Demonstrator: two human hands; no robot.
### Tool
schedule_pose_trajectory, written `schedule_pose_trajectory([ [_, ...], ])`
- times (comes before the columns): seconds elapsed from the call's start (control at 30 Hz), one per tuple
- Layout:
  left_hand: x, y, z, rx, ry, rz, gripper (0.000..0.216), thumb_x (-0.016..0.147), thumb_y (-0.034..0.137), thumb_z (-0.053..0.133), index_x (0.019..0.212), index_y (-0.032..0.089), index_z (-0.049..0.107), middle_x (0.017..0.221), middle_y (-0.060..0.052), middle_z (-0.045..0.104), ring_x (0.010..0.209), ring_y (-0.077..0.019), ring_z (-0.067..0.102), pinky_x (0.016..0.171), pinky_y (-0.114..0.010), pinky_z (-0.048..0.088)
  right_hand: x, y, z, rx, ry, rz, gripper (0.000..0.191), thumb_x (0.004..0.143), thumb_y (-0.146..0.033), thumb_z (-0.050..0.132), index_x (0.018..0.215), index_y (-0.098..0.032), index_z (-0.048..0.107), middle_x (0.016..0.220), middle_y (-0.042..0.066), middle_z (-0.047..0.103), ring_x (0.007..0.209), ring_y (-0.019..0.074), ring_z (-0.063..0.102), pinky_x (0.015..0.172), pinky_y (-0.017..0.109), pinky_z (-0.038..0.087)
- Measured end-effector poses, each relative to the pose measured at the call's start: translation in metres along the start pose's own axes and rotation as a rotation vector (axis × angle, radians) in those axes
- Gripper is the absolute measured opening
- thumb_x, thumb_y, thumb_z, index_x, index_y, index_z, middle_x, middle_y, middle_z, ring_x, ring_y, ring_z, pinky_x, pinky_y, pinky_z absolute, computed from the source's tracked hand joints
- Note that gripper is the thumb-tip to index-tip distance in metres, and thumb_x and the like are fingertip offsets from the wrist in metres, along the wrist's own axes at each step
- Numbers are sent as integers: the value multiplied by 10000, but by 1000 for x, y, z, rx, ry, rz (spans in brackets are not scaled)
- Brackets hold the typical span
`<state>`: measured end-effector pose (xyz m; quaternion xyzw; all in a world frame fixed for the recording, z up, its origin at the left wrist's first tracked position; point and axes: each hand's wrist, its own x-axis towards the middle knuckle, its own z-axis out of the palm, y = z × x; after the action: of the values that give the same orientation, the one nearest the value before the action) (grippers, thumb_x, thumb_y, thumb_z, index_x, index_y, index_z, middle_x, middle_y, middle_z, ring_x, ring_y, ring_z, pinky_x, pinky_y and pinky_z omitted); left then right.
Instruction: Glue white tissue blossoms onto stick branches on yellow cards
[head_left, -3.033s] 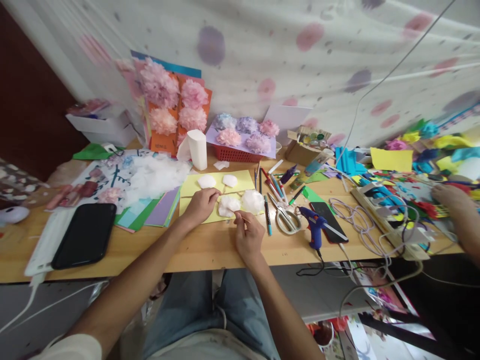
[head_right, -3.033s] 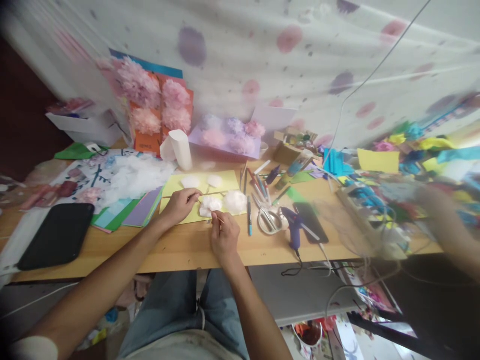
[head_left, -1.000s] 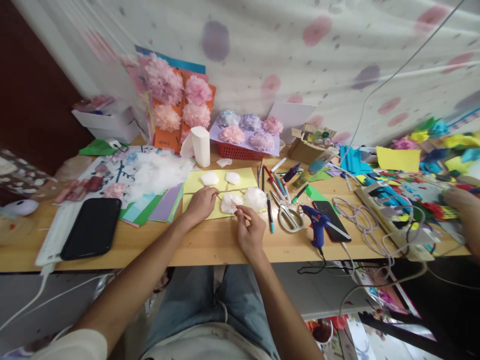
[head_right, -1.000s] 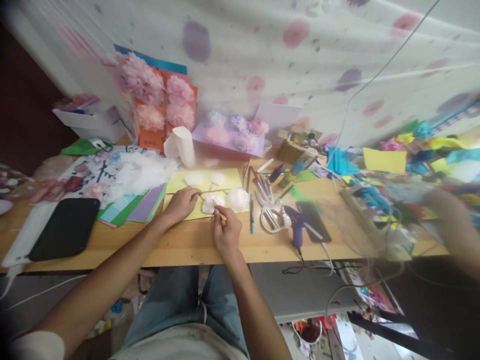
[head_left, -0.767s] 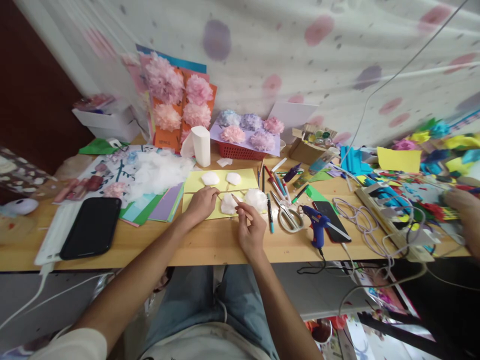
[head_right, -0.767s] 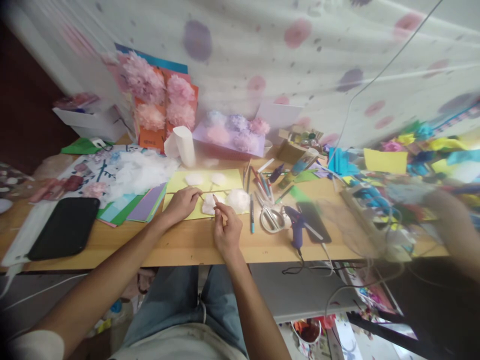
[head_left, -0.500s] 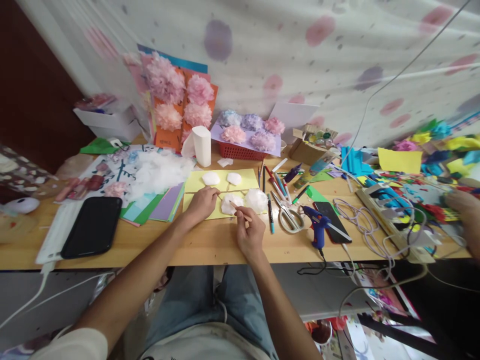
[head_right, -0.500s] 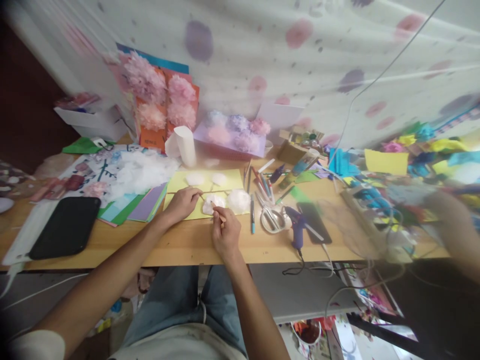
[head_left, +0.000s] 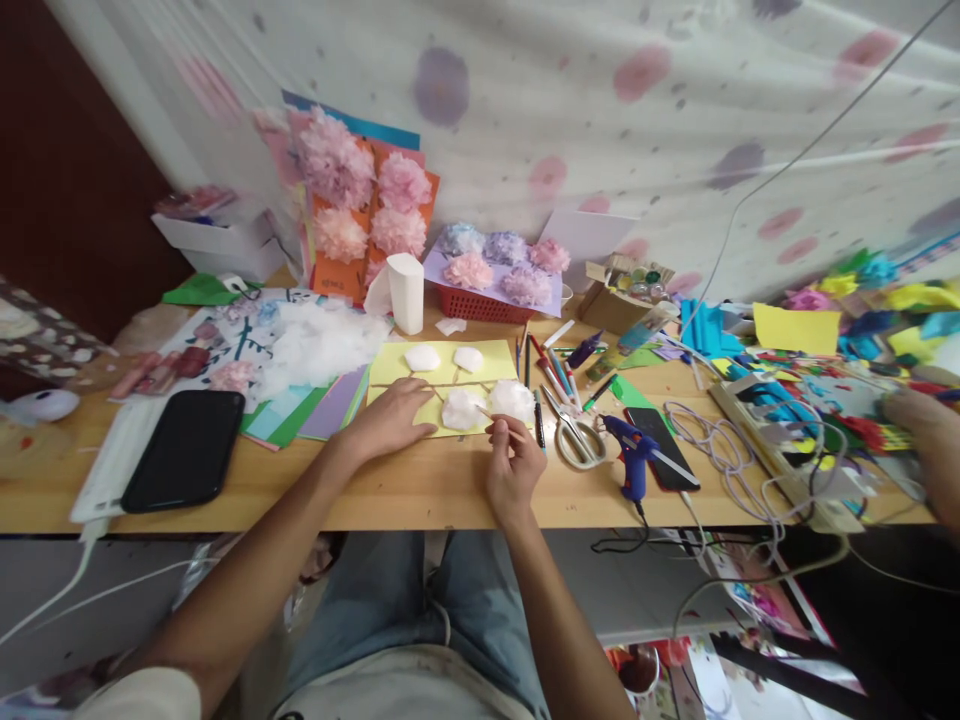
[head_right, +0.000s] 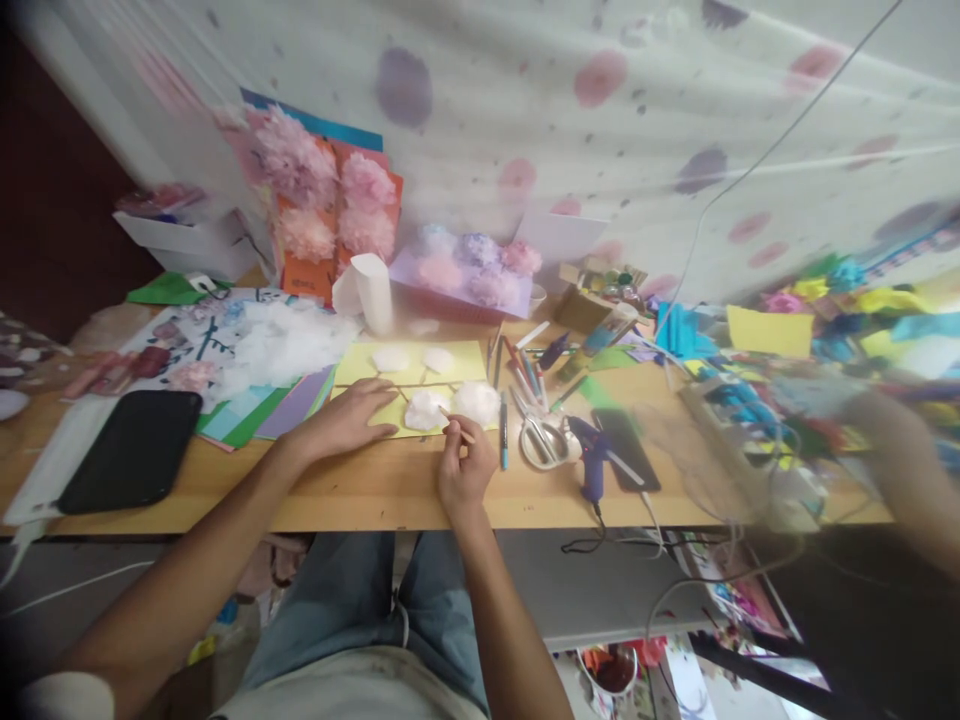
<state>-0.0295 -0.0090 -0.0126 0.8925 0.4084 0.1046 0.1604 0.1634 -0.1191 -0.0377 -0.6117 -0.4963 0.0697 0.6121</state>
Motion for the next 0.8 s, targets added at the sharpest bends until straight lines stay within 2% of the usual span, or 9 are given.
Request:
schedule_pose_trajectory([
  [0.1, -10, -2, 4, 15, -48, -15, 648, 900, 455, 600, 1447, 115, 530, 1602, -162, 407, 1536, -314, 264, 1232, -439, 286, 0, 0, 1, 4, 40, 24, 326, 998, -375, 511, 837, -173, 710, 868, 74, 739, 768, 179, 688, 705, 295, 514],
  [0.2, -14, 3, 10, 15, -51, -44, 671, 943, 482, 544, 1491, 101, 473, 1638, -169, 335, 1555, -300, 214, 1247, -439, 251, 0, -1, 2, 8, 14, 50, 357, 998, -401, 506, 817, -174, 713, 841, 71, 736, 723, 171, 675, 675, 287, 510],
  [0.33, -15, 17, 17, 74, 15, -95, 661, 962, 488, 531, 1467, 64, 484, 1612, -221, 360, 1548, -331, 223, 1242, -461, 255, 0, -2, 3, 16, 58, 111, 388, 996, -441, 500, 827, -164, 713, 853, 82, 741, 715, 170, 677, 649, 277, 521],
  [0.43, -15, 26, 21, 123, 67, -93, 632, 971, 476, 534, 1449, 64, 494, 1591, -237, 389, 1537, -337, 255, 1234, -470, 271, -1, 0, 4, 33, 16, 138, 369, 991, -451, 518, 975, -151, 733, 814, 76, 739, 704, 175, 686, 650, 280, 540],
  [0.53, -16, 31, 24, 143, 94, -109, 611, 982, 466, 523, 1451, 75, 487, 1581, -235, 408, 1529, -348, 273, 1218, -494, 291, 0, 1, 4, 67, 15, 137, 366, 990, -447, 531, 1081, -153, 729, 890, 96, 757, 744, 185, 711, 722, 320, 575],
  [0.8, -16, 43, 27, 182, 133, -190, 583, 974, 491, 525, 1433, 133, 513, 1562, -220, 444, 1492, -400, 331, 1162, -566, 342, 2, 3, 7, 96, -53, 137, 361, 990, -438, 541, 1112, -155, 731, 953, 114, 768, 820, 204, 731, 761, 346, 594],
])
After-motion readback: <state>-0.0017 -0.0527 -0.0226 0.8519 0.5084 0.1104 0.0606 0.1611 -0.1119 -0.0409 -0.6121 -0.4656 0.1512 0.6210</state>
